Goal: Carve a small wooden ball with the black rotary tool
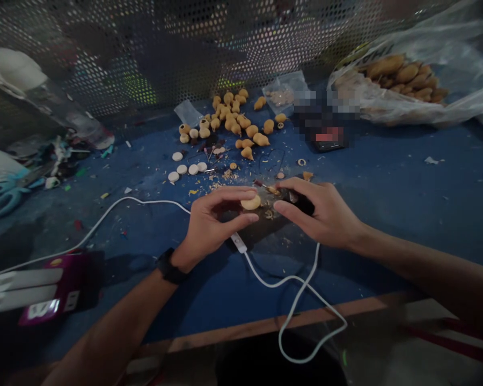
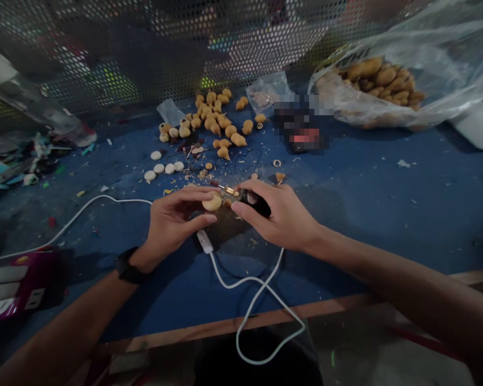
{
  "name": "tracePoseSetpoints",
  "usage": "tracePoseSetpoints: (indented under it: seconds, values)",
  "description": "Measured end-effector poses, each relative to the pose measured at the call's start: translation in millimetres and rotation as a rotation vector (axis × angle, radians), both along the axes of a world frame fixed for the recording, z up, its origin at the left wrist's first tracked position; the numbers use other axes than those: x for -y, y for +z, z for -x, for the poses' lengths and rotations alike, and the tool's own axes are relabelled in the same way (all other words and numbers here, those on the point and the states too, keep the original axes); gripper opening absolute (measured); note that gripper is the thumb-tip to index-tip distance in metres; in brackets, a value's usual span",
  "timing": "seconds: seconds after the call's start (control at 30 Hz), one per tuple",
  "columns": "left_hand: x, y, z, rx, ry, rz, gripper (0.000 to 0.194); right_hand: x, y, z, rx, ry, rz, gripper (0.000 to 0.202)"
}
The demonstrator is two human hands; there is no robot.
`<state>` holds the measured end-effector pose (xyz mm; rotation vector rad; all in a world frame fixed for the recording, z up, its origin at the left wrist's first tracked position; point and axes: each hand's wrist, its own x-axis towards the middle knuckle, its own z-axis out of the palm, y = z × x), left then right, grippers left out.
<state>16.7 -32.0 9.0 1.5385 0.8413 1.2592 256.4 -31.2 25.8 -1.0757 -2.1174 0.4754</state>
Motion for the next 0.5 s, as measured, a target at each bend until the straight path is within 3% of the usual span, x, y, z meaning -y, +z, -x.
tracePoseSetpoints:
  seconds: [0.13,0.33,0.5]
  values:
    - [0.9,2.4,-1.6,0.049,0.024,0.103,0.009,-0.8,0.4,0.2,-0.050,0.005,0.064,0.027]
    - [-5.8,-7.0,3.9,0.059,0.065,0.124,0.031,-1.5,0.0,-1.5,-0.123,0.054,0.300,0.031]
    - [-7.3,-7.6,5.0,0.039,0.075,0.093,0.029,-3.1,-5.2,-0.7,-0.228,0.162,0.523,0.034]
